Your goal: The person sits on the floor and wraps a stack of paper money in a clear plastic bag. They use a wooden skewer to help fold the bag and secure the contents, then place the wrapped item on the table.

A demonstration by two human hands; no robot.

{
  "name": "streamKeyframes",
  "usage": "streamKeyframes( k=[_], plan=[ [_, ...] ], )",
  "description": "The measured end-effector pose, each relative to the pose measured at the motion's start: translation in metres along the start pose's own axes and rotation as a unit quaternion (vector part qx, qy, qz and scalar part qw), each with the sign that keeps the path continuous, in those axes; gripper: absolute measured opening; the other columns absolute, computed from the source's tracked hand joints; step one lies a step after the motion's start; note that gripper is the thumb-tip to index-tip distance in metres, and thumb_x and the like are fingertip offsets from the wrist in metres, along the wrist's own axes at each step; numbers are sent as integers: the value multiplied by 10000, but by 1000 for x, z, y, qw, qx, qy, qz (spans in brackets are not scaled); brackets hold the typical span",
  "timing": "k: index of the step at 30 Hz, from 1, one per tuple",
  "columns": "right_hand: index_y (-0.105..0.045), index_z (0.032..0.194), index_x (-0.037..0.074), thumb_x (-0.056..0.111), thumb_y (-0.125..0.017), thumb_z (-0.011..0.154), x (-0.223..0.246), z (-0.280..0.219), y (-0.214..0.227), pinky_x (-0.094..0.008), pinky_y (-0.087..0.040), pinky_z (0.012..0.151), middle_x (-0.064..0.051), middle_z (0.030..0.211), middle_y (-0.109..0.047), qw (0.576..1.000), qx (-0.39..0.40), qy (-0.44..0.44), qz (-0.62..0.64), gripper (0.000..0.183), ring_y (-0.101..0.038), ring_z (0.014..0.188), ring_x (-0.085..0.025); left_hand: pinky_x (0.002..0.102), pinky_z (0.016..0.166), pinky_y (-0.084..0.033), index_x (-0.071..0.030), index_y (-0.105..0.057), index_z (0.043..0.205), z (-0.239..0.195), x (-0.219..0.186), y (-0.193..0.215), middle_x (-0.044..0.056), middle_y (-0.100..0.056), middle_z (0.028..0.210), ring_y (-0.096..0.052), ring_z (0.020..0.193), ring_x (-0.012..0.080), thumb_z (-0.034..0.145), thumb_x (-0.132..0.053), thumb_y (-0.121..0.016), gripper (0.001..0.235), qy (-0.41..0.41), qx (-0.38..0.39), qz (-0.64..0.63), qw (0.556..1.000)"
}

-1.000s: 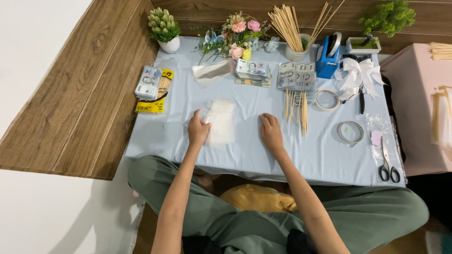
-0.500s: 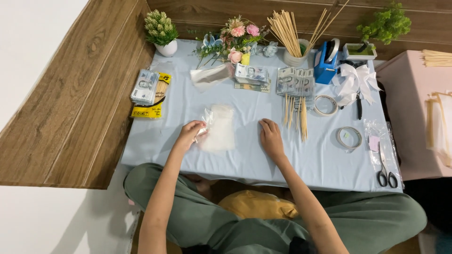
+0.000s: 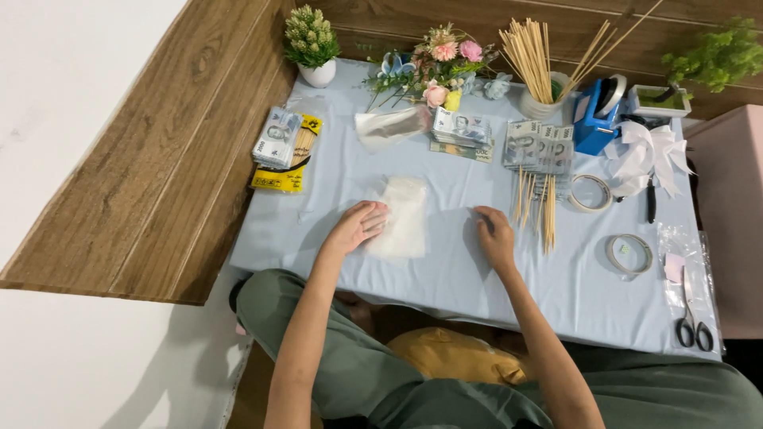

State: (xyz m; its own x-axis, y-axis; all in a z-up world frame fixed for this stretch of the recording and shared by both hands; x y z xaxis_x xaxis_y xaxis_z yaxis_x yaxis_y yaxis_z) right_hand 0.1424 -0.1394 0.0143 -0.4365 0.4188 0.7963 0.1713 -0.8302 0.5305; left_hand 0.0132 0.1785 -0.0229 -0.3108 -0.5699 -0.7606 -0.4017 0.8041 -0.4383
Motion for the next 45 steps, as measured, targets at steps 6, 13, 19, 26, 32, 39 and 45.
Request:
streamKeyframes(
  k=[6, 13, 19, 26, 32, 39, 45],
  plan=[
    [-746, 1151, 111, 241, -602, 1059, 20, 10, -46, -334, -618, 756, -141, 954, -751, 973, 82, -127, 173, 215, -741, 839, -235, 522, 998, -504, -193, -656, 1071, 12, 4, 8, 107, -691, 1283, -629, 1244, 321, 995, -316, -678, 146, 6, -1, -25, 1000],
    [-606, 1339, -62, 461, -518, 1063, 94, 18, -128, -403, -588, 973, -298, 1188, -683, 815, 238, -349, 398, 598, -716, 1092, -323, 551, 1062, -454, -255, -658, 1071, 10, 2, 7, 20, -703, 1268, -623, 1243, 283, 978, -352, -686, 137, 32, 10, -12, 999],
    [-614, 1322, 0, 368, -614, 1025, 49, 53, -182, -270, -607, 920, -139, 1237, -704, 746, 197, -420, 477, 473, -704, 1116, -221, 577, 1115, -384, -216, -675, 1130, 10, 5, 6, 27, -680, 1306, -601, 1284, 271, 987, -342, -687, 191, 33, 10, 10, 999],
    [-567, 1426, 85, 101, -534, 1036, 56, 94, -152, -323, -588, 1012, -153, 1292, -690, 737, 127, -361, 558, 392, -702, 1152, -268, 595, 1221, -168, -135, -455, 1506, -20, -12, -16, 188, -439, 1565, -372, 1473, 355, 988, -651, -522, 734, 54, -6, -30, 998],
    [-564, 1438, 93, 119, -587, 1032, 79, 95, -86, -374, -561, 1043, -207, 1281, -692, 799, 82, -270, 531, 408, -683, 1187, -302, 583, 1199, -217, -116, -395, 1530, -8, 0, -8, 176, -475, 1545, -420, 1449, 340, 1021, -625, -473, 724, 33, -21, 16, 999],
    [-645, 1337, 44, 73, -554, 1028, 67, 56, -35, -401, -553, 1036, -229, 1265, -691, 829, 51, -243, 500, 324, -692, 1164, -310, 519, 1153, -319, -142, -480, 1485, -3, 11, 0, 124, -437, 1577, -438, 1441, 314, 1017, -540, -560, 620, 22, -41, 22, 999],
    [-625, 1354, 28, 74, -569, 1009, 72, 34, 0, -390, -551, 1033, -209, 1247, -704, 822, 34, -225, 521, 353, -696, 1149, -285, 411, 1157, -335, -92, -421, 1516, 3, 14, -55, 146, -460, 1472, -436, 1403, 300, 1023, -276, -636, 568, -105, 31, 99, 989]
  ],
)
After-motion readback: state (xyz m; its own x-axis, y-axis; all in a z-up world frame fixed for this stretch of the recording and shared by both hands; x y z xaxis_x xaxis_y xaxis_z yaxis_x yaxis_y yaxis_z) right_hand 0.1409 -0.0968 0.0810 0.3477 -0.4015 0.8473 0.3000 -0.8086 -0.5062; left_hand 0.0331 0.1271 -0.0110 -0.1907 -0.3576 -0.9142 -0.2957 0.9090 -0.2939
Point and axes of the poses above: each hand's wrist, its own z-axis towards the middle knuckle, its own y-axis out of the back of the hand, x = y × z, the point moved 6 cm from there along z, towards the middle knuckle
